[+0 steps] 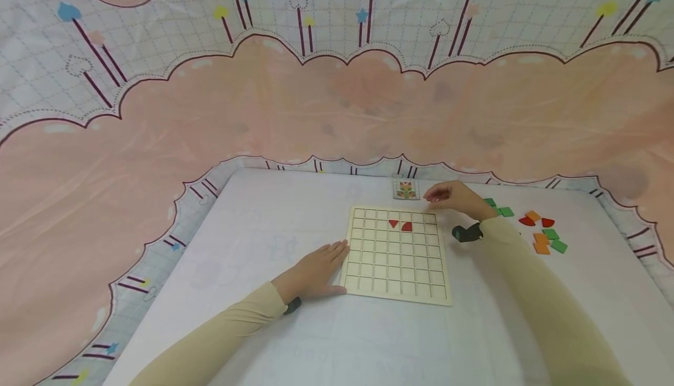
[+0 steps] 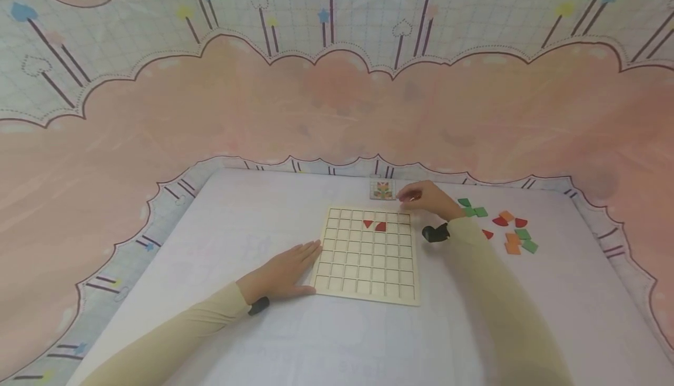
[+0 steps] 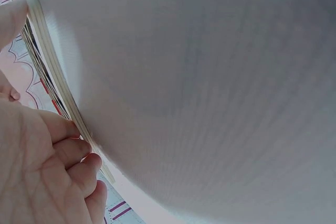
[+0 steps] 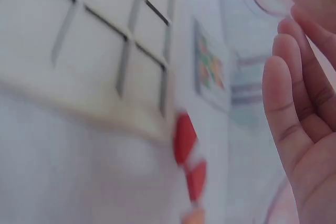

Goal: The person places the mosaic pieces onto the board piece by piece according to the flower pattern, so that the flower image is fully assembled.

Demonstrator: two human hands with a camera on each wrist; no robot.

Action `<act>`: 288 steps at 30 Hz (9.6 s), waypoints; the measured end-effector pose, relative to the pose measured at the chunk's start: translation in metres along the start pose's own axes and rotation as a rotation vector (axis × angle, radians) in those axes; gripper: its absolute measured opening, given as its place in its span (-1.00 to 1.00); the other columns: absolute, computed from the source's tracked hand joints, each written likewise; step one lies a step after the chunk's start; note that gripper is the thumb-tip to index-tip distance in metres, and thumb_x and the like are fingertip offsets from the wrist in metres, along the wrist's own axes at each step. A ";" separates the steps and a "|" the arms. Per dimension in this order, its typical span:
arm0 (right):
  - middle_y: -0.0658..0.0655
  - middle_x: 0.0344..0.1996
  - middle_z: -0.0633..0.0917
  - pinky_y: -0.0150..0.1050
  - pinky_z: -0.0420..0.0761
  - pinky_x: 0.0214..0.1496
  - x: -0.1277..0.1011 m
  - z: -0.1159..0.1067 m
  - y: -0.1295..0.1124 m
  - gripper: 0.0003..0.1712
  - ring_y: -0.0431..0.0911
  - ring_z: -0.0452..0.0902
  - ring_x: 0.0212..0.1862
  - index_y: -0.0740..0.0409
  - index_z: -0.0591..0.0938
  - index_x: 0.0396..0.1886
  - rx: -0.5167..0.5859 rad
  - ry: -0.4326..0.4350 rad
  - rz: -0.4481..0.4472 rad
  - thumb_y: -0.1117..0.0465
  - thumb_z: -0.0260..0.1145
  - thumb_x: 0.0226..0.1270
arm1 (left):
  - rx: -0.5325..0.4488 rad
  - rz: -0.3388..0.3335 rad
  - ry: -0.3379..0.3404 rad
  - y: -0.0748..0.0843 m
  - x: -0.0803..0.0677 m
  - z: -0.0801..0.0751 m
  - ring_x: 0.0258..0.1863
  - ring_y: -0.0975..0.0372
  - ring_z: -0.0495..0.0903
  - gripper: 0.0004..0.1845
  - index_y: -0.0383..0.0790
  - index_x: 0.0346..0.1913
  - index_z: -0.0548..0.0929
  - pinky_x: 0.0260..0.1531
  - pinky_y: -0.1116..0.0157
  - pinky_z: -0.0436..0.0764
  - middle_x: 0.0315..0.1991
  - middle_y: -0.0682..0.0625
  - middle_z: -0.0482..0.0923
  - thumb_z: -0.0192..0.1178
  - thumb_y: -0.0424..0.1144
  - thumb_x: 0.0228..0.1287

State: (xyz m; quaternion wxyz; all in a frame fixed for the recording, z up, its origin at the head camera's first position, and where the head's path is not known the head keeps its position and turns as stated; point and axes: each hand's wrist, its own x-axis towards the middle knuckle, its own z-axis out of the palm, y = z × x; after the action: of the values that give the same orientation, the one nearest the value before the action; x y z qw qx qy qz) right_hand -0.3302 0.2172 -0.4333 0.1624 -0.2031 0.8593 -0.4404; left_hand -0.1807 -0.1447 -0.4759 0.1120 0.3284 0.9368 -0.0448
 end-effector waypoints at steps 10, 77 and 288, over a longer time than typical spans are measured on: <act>0.36 -0.03 0.61 -0.51 0.57 -0.14 -0.019 -0.040 0.019 -0.54 -0.28 0.55 -0.18 0.42 0.52 0.06 -0.009 0.069 0.066 0.26 0.34 0.20 | 0.008 0.008 0.012 -0.001 -0.001 0.001 0.50 0.12 -0.05 -0.04 -0.29 0.48 -0.03 0.48 0.20 0.05 0.51 -0.13 -0.10 -0.11 0.35 0.27; 0.34 0.02 0.59 0.12 0.49 0.19 0.006 -0.019 0.057 -0.60 0.18 0.47 0.04 0.28 0.61 0.03 -0.321 0.028 0.154 0.29 0.34 0.16 | -0.007 0.005 0.003 -0.001 -0.001 0.001 0.50 0.12 -0.04 -0.04 -0.29 0.47 -0.02 0.48 0.20 0.06 0.51 -0.13 -0.09 -0.10 0.35 0.27; 0.33 0.07 0.60 -0.37 0.58 0.02 -0.047 -0.043 0.076 -0.52 -0.24 0.57 -0.08 0.30 0.52 0.15 -0.153 0.127 0.216 0.20 0.29 0.27 | -0.005 -0.029 -0.006 0.000 0.000 0.002 0.50 0.14 -0.02 -0.05 -0.26 0.48 0.00 0.47 0.22 0.08 0.51 -0.09 -0.07 -0.06 0.34 0.25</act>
State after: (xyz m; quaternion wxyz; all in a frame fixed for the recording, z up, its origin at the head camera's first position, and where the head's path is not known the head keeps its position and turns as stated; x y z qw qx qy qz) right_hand -0.3251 0.3103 -0.4666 0.1384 -0.0931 0.9156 -0.3657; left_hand -0.1803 -0.1448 -0.4782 0.1151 0.3144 0.9412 -0.0452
